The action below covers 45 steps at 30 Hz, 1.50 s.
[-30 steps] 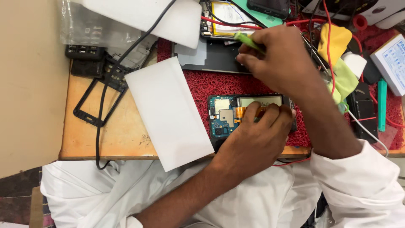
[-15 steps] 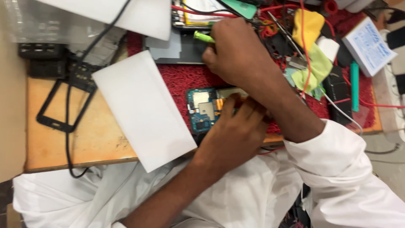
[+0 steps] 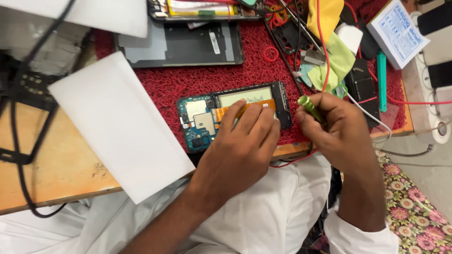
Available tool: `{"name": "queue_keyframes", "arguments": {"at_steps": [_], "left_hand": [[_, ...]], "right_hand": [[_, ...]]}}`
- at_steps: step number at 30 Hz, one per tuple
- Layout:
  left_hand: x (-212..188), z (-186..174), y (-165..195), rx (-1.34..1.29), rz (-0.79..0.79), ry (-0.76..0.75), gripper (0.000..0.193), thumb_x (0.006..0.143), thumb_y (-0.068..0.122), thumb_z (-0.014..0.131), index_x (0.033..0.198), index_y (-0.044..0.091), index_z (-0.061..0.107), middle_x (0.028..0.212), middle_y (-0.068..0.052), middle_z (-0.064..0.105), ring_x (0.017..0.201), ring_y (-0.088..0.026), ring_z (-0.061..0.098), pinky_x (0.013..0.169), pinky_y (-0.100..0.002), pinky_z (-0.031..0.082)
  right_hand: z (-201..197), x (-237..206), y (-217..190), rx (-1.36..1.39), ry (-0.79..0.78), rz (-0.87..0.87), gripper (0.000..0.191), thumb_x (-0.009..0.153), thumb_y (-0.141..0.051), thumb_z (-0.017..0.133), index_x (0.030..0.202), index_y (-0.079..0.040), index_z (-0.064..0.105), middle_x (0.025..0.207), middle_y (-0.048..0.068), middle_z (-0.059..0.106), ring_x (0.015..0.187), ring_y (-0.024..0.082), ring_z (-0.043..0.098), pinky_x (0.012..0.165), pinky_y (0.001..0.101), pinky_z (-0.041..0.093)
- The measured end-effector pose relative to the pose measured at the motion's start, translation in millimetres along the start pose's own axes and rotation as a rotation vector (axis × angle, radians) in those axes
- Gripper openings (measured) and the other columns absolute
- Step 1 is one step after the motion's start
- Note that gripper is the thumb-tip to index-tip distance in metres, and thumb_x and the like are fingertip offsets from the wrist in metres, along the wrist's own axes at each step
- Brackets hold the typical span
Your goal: The person uses a green screwdriver to remove screws from the frame of a disassembled mobile phone. They hold the phone steady with one hand while unscrewing multiple screws along the edges, then place the screwdriver down.
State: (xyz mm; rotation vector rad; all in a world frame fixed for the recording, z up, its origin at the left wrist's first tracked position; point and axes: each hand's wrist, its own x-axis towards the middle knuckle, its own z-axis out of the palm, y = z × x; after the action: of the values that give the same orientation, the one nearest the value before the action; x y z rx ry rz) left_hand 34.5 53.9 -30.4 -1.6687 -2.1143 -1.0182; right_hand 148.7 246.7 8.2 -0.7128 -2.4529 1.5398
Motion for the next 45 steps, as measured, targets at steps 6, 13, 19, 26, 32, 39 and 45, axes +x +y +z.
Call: {"name": "queue_keyframes", "arguments": {"at_steps": [6,13,19,26,32,39,45], "left_hand": [[2.9,3.5,-3.5,0.04,0.041,-0.055,0.032,0.095,0.016,0.063,0.122,-0.001,0.071,0.124,-0.017,0.065,0.125,-0.031,0.059,0.114,-0.052,0.044],[1.4,5.9,-6.6,0.061,0.038,-0.062,0.033,0.097,0.018,0.063,0.124,-0.001,0.072,0.124,-0.016,0.065,0.126,-0.03,0.059,0.115,-0.052,0.043],[-0.7,7.6,-7.2,0.07,0.033,-0.069,0.03,0.1,0.018,0.063,0.123,0.0,0.072,0.124,-0.014,0.065,0.127,-0.028,0.058,0.117,-0.051,0.043],[-0.6,8.0,-6.5,0.059,0.032,-0.07,0.03,0.1,0.017,0.063,0.123,0.0,0.072,0.124,-0.013,0.065,0.127,-0.028,0.059,0.116,-0.051,0.043],[-0.1,7.9,-5.9,0.056,0.034,-0.078,0.031,0.101,0.017,0.063,0.125,0.0,0.072,0.124,-0.014,0.065,0.127,-0.028,0.059,0.115,-0.052,0.043],[0.7,8.6,-4.7,0.072,0.038,-0.087,0.031,0.101,0.017,0.063,0.125,0.0,0.072,0.125,-0.015,0.066,0.127,-0.028,0.059,0.115,-0.052,0.043],[0.3,10.8,-3.8,0.063,0.034,-0.083,0.029,0.101,0.016,0.064,0.124,0.0,0.072,0.123,-0.014,0.065,0.127,-0.027,0.058,0.115,-0.052,0.043]], "right_hand": [[6.6,11.5,-0.8,-0.196,-0.049,-0.127,0.01,0.097,0.003,0.068,0.106,0.002,0.064,0.092,-0.002,0.059,0.08,0.002,0.051,0.066,0.0185,0.044],[9.3,21.0,-8.1,-0.325,-0.073,-0.093,0.009,0.094,0.004,0.069,0.102,0.003,0.065,0.087,0.001,0.058,0.07,0.002,0.052,0.055,0.0202,0.042],[7.1,22.5,-11.7,-0.388,-0.085,-0.19,0.012,0.091,0.007,0.07,0.102,0.004,0.067,0.088,0.003,0.063,0.07,0.004,0.055,0.058,0.021,0.042],[8.4,19.0,-9.3,-0.411,-0.023,-0.194,0.013,0.09,0.008,0.072,0.102,0.004,0.07,0.09,0.004,0.066,0.068,0.005,0.054,0.058,0.0205,0.04],[11.3,12.2,-7.5,-0.349,0.012,-0.227,0.014,0.091,0.009,0.071,0.104,0.005,0.07,0.095,0.006,0.066,0.078,0.005,0.061,0.063,0.0184,0.047],[14.4,9.6,-8.9,-0.367,0.038,-0.254,0.014,0.09,0.009,0.072,0.103,0.004,0.071,0.097,0.006,0.066,0.072,0.003,0.057,0.057,0.0179,0.044],[12.4,10.1,-11.7,-0.483,0.04,-0.296,0.02,0.085,0.008,0.074,0.103,0.0,0.072,0.093,0.005,0.066,0.062,0.004,0.053,0.052,0.0201,0.04]]}}
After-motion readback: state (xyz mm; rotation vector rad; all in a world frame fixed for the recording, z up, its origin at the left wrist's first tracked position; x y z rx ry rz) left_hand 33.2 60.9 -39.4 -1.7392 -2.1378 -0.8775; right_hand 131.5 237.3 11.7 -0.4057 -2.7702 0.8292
